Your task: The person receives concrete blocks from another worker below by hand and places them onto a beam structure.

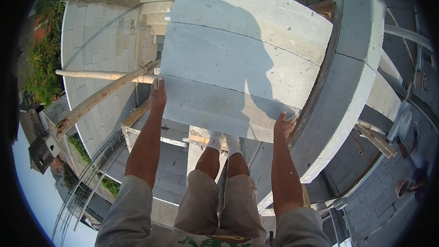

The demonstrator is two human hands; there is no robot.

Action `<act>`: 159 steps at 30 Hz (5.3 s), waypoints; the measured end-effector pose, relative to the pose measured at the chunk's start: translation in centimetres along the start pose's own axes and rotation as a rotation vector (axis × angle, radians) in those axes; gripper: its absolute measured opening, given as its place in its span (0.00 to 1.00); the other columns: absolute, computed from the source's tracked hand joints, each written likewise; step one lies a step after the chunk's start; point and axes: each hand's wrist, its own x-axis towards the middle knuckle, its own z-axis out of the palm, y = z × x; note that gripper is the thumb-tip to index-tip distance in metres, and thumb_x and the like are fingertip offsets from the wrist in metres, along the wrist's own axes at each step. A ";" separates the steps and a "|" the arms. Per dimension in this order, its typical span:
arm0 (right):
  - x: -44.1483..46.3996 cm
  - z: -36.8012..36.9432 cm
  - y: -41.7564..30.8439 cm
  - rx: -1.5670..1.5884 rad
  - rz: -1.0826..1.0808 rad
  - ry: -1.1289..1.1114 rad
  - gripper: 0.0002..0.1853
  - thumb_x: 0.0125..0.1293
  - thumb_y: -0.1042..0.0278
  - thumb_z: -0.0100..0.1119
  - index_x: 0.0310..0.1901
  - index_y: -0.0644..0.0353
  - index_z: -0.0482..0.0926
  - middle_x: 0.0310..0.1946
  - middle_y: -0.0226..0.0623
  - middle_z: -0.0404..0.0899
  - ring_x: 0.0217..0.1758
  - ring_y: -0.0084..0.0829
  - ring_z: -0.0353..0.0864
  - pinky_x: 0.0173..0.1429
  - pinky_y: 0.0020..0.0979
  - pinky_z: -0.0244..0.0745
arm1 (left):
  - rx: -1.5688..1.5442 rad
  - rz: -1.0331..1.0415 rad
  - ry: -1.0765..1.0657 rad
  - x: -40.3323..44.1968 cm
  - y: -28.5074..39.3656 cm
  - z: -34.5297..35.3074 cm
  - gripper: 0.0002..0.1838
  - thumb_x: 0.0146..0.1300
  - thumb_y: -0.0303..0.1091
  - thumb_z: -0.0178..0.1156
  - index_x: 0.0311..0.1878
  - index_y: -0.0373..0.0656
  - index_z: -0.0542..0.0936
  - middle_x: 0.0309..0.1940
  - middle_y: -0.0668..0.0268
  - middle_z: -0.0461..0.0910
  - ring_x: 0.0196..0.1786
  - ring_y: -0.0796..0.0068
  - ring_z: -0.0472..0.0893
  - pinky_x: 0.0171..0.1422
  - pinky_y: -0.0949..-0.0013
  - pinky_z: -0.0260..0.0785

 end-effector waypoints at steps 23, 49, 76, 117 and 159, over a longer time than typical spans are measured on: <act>-17.9 -9.6 -21.4 -0.498 -0.756 -0.438 0.27 0.60 0.49 0.53 0.51 0.66 0.75 0.47 0.54 0.78 0.54 0.47 0.76 0.58 0.38 0.70 | -0.400 -0.148 0.083 -14.6 -6.9 -13.8 0.22 0.64 0.51 0.53 0.37 0.36 0.76 0.29 0.49 0.78 0.37 0.50 0.79 0.42 0.58 0.68; -23.0 -7.8 -39.6 -0.670 -1.112 -0.431 0.26 0.60 0.48 0.54 0.50 0.64 0.76 0.46 0.54 0.78 0.52 0.50 0.76 0.55 0.40 0.71 | -0.532 -0.245 0.156 -14.3 -5.3 -9.4 0.22 0.64 0.51 0.53 0.34 0.38 0.79 0.19 0.57 0.73 0.25 0.67 0.73 0.35 0.62 0.66; -22.2 -5.1 -38.6 -0.641 -1.048 -0.543 0.32 0.57 0.47 0.57 0.54 0.68 0.73 0.53 0.54 0.74 0.58 0.47 0.73 0.62 0.38 0.66 | -0.828 -0.331 0.117 -11.4 -3.4 -7.2 0.19 0.63 0.47 0.57 0.35 0.36 0.79 0.21 0.69 0.72 0.25 0.78 0.69 0.33 0.69 0.63; -27.6 16.2 -62.0 -0.814 -1.599 0.094 0.63 0.45 0.35 0.66 0.72 0.49 0.32 0.70 0.61 0.36 0.73 0.62 0.32 0.68 0.66 0.42 | -1.093 -0.649 0.330 -3.8 -2.2 -4.6 0.35 0.63 0.59 0.51 0.62 0.38 0.65 0.58 0.54 0.69 0.55 0.58 0.74 0.57 0.54 0.64; -48.9 -27.4 -46.6 -0.446 -1.882 -0.240 0.61 0.36 0.63 0.77 0.69 0.61 0.44 0.58 0.52 0.58 0.60 0.49 0.67 0.61 0.44 0.68 | -1.338 -0.417 0.511 -15.4 0.9 -14.7 0.29 0.64 0.60 0.50 0.48 0.38 0.71 0.41 0.63 0.71 0.42 0.70 0.71 0.48 0.67 0.63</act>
